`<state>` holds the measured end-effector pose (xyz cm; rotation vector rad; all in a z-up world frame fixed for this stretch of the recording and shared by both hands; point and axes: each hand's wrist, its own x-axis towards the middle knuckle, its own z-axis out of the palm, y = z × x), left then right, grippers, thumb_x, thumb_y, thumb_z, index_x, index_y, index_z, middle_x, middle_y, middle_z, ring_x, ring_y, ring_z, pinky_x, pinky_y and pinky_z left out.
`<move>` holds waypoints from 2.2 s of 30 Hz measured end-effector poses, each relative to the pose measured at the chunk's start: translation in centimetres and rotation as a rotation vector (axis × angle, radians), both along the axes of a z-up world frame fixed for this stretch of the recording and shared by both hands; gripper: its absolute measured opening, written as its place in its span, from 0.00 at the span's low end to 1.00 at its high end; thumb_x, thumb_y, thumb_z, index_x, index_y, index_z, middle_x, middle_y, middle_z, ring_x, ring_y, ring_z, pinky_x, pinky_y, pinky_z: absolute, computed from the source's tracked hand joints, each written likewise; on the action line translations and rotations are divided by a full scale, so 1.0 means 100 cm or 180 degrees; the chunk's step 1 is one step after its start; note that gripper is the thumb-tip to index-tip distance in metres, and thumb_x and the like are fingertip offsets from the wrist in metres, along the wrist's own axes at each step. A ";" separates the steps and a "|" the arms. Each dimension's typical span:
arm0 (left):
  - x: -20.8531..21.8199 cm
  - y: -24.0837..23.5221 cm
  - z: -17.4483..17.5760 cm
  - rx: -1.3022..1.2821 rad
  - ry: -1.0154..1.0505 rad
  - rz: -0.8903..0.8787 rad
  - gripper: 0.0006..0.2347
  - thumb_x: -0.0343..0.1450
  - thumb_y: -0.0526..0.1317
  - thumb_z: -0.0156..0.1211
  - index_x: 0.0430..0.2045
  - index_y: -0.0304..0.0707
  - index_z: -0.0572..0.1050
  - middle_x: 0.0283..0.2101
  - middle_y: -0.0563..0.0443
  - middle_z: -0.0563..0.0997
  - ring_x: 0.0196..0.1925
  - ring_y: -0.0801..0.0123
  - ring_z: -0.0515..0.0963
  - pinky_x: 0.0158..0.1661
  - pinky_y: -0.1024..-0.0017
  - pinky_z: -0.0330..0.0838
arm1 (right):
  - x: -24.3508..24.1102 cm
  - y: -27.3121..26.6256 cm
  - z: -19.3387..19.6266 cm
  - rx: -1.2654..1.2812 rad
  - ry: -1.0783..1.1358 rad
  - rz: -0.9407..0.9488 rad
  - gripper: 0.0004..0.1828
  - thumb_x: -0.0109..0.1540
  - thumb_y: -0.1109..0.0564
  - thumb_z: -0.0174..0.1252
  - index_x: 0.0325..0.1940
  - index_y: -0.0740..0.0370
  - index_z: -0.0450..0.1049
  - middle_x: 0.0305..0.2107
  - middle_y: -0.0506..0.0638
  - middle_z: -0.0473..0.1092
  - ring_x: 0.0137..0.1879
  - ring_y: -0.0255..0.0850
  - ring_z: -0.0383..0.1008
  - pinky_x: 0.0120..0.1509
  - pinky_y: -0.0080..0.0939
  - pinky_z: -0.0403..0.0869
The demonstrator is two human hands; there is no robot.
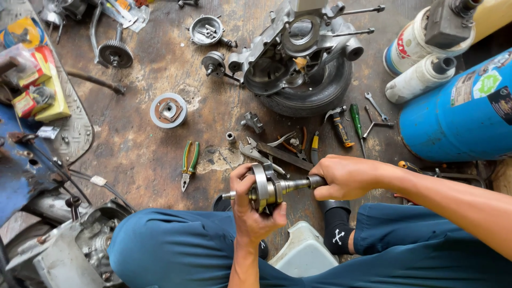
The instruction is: The person works on the rear section of a blue scooter, using a socket wrench to loosen and remove a bolt. They then move to a workbench area and sit on the floor to assemble a scooter part, using a socket wrench to tighten a nut onto a shaft.
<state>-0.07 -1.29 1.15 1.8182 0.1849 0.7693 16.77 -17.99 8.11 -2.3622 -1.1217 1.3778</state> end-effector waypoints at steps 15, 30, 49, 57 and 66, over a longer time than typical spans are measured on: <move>0.001 -0.012 0.011 -0.0424 -0.0271 -0.0114 0.26 0.64 0.58 0.63 0.51 0.52 0.60 0.62 0.42 0.66 0.56 0.58 0.74 0.57 0.59 0.74 | 0.021 -0.049 0.012 0.0089 -0.1318 0.0472 0.13 0.52 0.46 0.65 0.35 0.53 0.74 0.35 0.44 0.78 0.37 0.51 0.78 0.43 0.50 0.76; 0.001 -0.009 0.012 -0.0649 -0.0269 -0.0067 0.24 0.67 0.56 0.60 0.50 0.50 0.60 0.62 0.41 0.65 0.61 0.53 0.71 0.58 0.55 0.70 | -0.011 -0.036 0.025 0.1312 -0.2237 0.0835 0.31 0.47 0.44 0.71 0.48 0.54 0.68 0.32 0.46 0.70 0.35 0.46 0.77 0.36 0.49 0.73; -0.002 -0.016 -0.007 -0.0412 0.0662 0.0304 0.24 0.71 0.63 0.52 0.51 0.49 0.62 0.60 0.48 0.65 0.40 0.70 0.79 0.34 0.73 0.81 | -0.031 -0.008 -0.041 0.1864 -0.3415 0.0306 0.17 0.66 0.47 0.59 0.28 0.56 0.66 0.21 0.47 0.65 0.22 0.42 0.64 0.30 0.42 0.65; -0.005 -0.017 -0.009 -0.0498 0.0371 0.0574 0.22 0.73 0.58 0.51 0.51 0.42 0.64 0.57 0.43 0.66 0.48 0.64 0.73 0.45 0.67 0.72 | -0.032 0.003 -0.043 0.2042 -0.3233 0.0212 0.16 0.64 0.53 0.60 0.25 0.57 0.67 0.17 0.46 0.67 0.19 0.44 0.66 0.27 0.43 0.66; -0.007 -0.008 -0.005 -0.0352 0.0170 0.0387 0.22 0.74 0.60 0.53 0.51 0.45 0.64 0.57 0.42 0.67 0.51 0.60 0.72 0.49 0.66 0.71 | -0.030 -0.011 -0.063 0.0994 -0.2387 0.0281 0.16 0.51 0.45 0.68 0.31 0.52 0.71 0.21 0.45 0.77 0.24 0.53 0.76 0.25 0.52 0.69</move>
